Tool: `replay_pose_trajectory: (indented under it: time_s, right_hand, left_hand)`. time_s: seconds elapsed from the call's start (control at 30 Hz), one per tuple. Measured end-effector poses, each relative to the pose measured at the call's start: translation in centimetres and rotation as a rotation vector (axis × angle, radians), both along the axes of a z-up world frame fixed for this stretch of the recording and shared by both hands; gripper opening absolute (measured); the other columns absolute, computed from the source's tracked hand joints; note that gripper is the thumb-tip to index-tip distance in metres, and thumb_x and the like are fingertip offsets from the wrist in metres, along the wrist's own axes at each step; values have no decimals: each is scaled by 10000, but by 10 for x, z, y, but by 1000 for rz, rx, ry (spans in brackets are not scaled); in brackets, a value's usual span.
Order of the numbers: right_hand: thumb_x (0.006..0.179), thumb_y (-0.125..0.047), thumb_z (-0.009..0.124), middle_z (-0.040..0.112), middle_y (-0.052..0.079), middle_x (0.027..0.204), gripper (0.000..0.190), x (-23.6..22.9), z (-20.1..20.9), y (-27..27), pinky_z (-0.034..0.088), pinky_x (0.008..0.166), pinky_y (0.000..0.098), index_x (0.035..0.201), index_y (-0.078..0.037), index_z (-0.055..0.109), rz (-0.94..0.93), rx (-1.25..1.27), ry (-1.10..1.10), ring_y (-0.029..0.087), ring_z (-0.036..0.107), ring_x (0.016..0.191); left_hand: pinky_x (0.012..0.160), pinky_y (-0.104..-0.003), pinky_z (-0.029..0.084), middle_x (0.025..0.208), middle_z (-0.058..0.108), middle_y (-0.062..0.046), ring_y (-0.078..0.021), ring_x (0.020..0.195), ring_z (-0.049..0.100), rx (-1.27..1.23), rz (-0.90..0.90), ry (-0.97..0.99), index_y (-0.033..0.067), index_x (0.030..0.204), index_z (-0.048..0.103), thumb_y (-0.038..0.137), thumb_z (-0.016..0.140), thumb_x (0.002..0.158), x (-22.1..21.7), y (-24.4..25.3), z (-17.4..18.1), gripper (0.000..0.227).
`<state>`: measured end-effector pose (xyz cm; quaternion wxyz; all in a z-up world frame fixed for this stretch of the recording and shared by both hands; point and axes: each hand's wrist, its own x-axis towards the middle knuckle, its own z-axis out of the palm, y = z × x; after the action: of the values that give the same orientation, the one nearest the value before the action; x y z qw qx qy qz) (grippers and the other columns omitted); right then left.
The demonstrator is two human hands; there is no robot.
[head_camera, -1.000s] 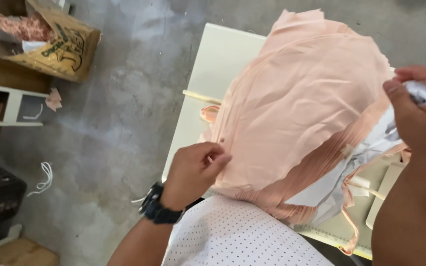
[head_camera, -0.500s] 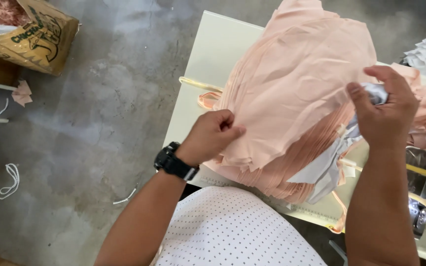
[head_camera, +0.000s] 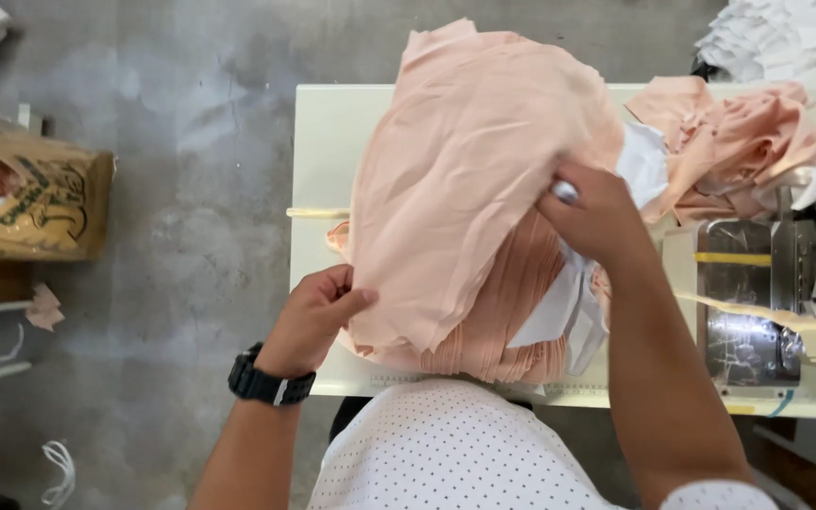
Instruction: Untying and organizing bundles of fabric pieces at a sewing workstation
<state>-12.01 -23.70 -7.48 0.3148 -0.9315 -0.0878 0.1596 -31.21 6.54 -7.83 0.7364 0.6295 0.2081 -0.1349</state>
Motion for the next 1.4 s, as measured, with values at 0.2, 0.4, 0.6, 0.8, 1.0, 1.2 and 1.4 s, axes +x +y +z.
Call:
replay_pose_trajectory:
  time_s: [0.2, 0.4, 0.6, 0.8, 1.0, 1.2, 1.4]
  right_hand:
    - [841, -341, 682, 750, 153, 863, 260, 21, -9, 20, 541, 846, 530, 947, -107, 720, 71, -23, -91, 440, 712, 925]
    - [837, -299, 666, 761, 127, 844, 204, 4, -1, -2, 556, 847, 491, 980, -181, 751, 20, 99, 55, 395, 726, 903]
    - [842, -337, 651, 758, 186, 853, 290, 21, 6, 1, 556, 845, 535, 1003, -120, 758, 103, -113, 115, 441, 725, 930]
    - [819, -386, 673, 752, 171, 874, 369, 66, -34, 24, 559, 835, 549, 1010, -77, 740, 82, -102, -74, 438, 729, 923]
    - [833, -285, 641, 730, 216, 1128, 428, 38, -32, 14, 524, 979, 538, 1188, -62, 730, -114, 140, 114, 442, 672, 1117]
    - [950, -528, 593, 690, 136, 691, 470, 33, -106, -25, 582, 531, 365, 1069, -103, 756, -592, 1019, 547, 226, 691, 573]
    - [843, -783, 574, 691, 67, 1250, 829, 52, -56, 46, 569, 969, 399, 1362, -137, 615, -618, 944, 379, 218, 681, 1096]
  left_hand:
    - [557, -250, 419, 654, 590, -39, -119, 611, 523, 152, 8, -3, -14, 827, 681, 76, 783, 897, -13, 21, -30, 153]
    - [937, -453, 467, 1209, 564, -206, -320, 1149, 551, 458, -24, 86, 17, 1293, 498, 381, 826, 829, 37, 12, 16, 675]
    - [1117, -561, 360, 1523, 379, -341, -439, 1416, 396, 385, -26, 20, 1, 1576, 217, 480, 664, 948, 95, -5, 19, 908]
    - [1112, -527, 445, 1465, 515, -291, -436, 1373, 510, 619, -41, 229, 207, 1627, 169, 617, 847, 686, 100, -28, 19, 1231]
    - [1153, -542, 404, 1509, 478, -286, -449, 1400, 479, 473, -46, 169, 208, 1609, 204, 649, 788, 720, 104, -16, 22, 1152]
    - [1003, -496, 537, 1346, 612, -279, -414, 1268, 597, 236, -53, 139, 121, 1590, 298, 668, 710, 820, 128, 24, -45, 1030]
    - [1181, -525, 313, 1511, 412, -257, -428, 1422, 357, 230, -135, 1, 48, 1576, 252, 707, 744, 663, 122, 33, -38, 1229]
